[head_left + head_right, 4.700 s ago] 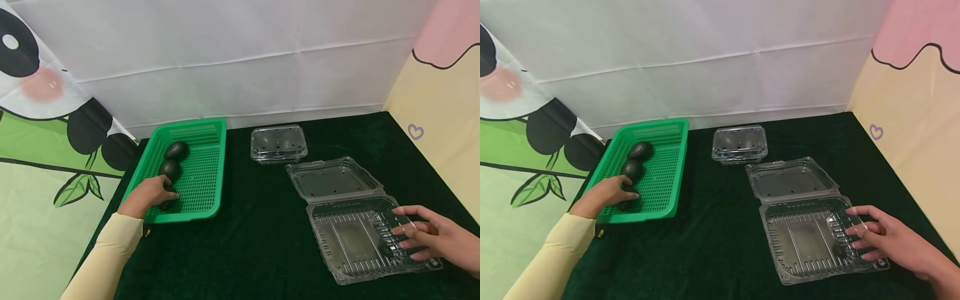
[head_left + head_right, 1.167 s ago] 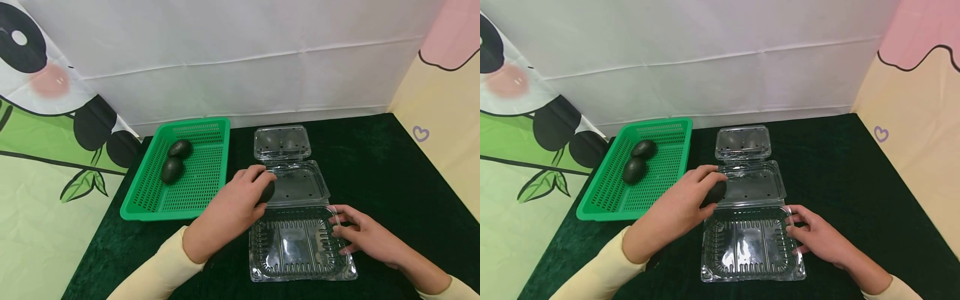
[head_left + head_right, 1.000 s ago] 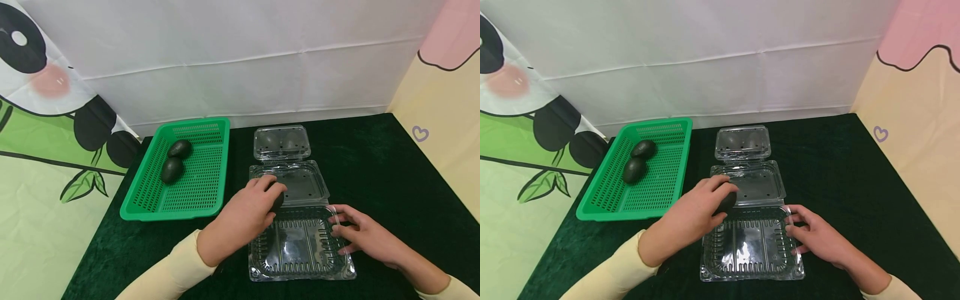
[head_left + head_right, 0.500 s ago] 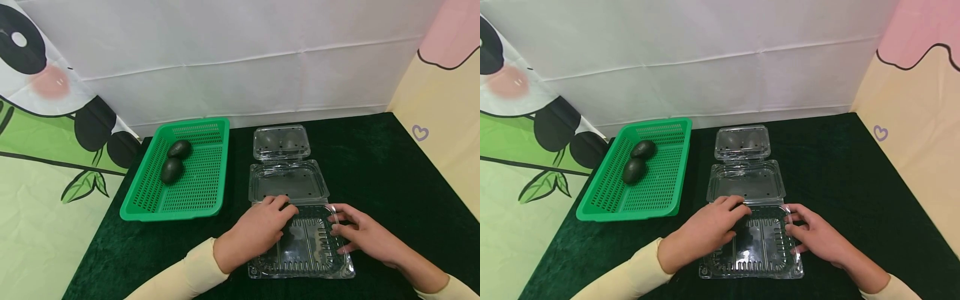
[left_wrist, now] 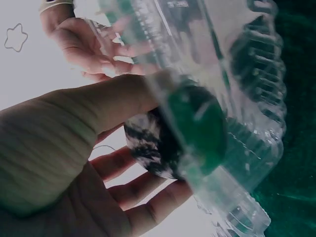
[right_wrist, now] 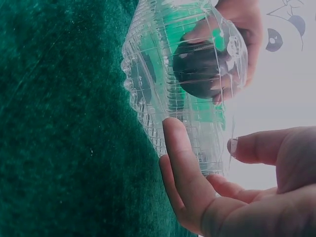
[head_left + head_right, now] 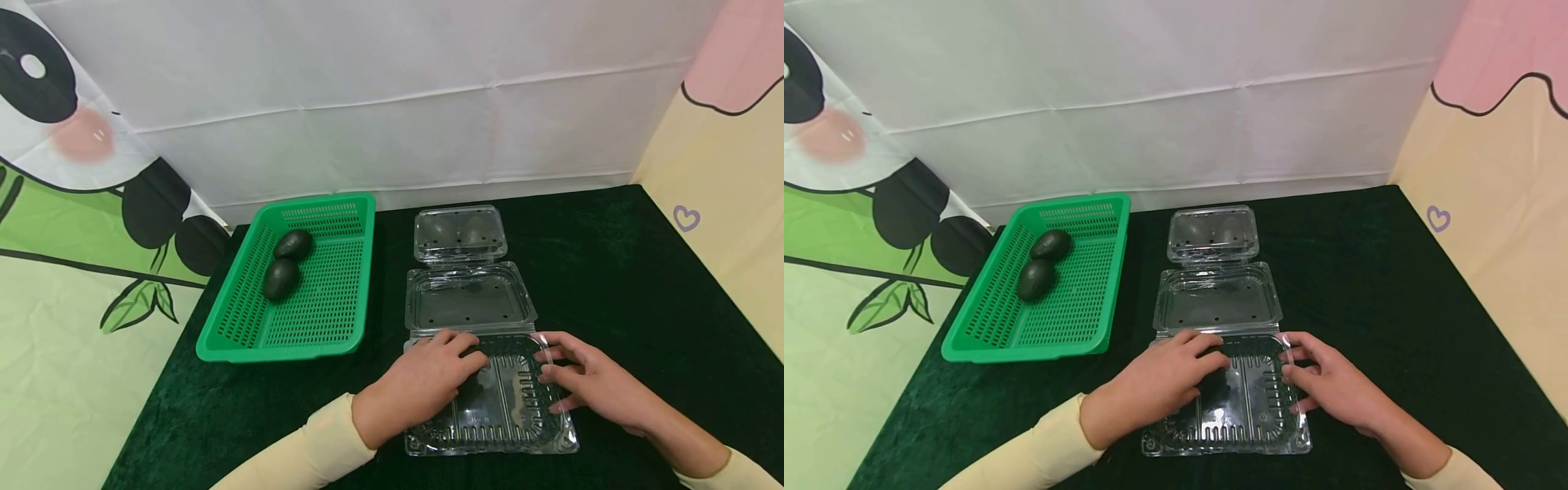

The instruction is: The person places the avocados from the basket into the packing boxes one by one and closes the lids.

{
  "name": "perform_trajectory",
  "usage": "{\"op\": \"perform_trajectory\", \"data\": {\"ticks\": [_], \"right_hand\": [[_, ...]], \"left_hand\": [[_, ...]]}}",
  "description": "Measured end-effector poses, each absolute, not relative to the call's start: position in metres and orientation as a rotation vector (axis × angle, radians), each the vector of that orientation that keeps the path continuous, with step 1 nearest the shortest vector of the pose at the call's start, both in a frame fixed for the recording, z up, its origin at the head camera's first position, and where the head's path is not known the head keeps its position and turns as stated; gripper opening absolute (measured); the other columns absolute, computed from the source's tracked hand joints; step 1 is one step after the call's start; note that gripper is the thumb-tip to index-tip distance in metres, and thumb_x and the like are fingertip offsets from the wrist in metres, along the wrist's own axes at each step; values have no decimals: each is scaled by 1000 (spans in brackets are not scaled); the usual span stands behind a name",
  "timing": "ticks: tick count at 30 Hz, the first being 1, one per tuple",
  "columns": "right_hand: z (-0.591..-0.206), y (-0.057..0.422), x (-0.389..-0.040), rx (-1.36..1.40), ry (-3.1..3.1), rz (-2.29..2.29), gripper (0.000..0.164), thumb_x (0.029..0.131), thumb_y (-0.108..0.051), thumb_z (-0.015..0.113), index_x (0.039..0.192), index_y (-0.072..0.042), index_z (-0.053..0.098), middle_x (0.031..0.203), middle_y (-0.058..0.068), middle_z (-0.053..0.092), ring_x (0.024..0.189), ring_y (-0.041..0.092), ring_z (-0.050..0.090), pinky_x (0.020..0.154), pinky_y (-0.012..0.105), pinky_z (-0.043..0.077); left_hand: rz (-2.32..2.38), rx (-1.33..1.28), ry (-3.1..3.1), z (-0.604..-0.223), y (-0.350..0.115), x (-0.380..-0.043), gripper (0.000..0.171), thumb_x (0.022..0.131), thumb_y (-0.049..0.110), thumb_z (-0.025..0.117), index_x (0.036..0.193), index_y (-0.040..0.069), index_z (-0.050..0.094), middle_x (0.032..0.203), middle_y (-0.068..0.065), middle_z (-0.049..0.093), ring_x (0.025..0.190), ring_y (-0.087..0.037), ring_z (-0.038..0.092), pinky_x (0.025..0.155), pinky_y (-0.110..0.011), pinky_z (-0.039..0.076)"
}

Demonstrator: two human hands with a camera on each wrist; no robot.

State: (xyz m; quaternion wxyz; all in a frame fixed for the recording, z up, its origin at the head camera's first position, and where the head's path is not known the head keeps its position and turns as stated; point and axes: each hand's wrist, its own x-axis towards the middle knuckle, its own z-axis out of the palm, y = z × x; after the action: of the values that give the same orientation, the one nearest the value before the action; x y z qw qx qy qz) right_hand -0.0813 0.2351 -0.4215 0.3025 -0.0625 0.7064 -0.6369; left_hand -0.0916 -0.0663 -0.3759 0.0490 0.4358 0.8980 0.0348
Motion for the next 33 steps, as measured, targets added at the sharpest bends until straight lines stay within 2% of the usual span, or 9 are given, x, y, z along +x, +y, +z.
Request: {"op": "perform_trajectory", "data": {"ticks": [4,12,19,28,33], "right_hand": [[-422,235,-81,-172,1872,-1692,63,108,-15,54,160,-1,21,149,36,34,118,36,59,80,51,60],[-422,235,-81,-176,1880,-1684,63,108,-14,54,160,-1,21,148,36,35,118,35,59,79,51,60],[-422,235,-81,-173,1878,-1680,63,108,-14,54,160,-1,20,147,34,36,118,35,59,79,51,60],[-422,235,-81,-187,1868,-1682,63,109,-15,52,160,-1,20,147,34,36,118,35,59,80,50,60],[-422,235,-81,-194,1865,-1686,62,109,-15,52,160,-1,20,147,34,37,119,35,59,80,51,60]], "left_hand": [[75,1383,2761,-381,-68,-91,38,98,21,74,134,26,63,140,0,57,125,-21,56,92,-39,57],[-24,1442,2787,-389,-72,-89,36,99,24,71,134,28,62,140,1,57,126,-20,52,87,-40,58],[-43,1434,2770,-392,-73,-89,35,99,25,72,133,29,64,141,1,57,130,-21,49,93,-43,56],[-93,1455,2789,-388,-74,-89,48,89,34,84,133,29,65,141,1,58,130,-20,52,97,-43,53],[-106,1450,2781,-384,-73,-88,54,87,41,85,135,30,64,143,2,57,132,-20,51,101,-44,51]]}}
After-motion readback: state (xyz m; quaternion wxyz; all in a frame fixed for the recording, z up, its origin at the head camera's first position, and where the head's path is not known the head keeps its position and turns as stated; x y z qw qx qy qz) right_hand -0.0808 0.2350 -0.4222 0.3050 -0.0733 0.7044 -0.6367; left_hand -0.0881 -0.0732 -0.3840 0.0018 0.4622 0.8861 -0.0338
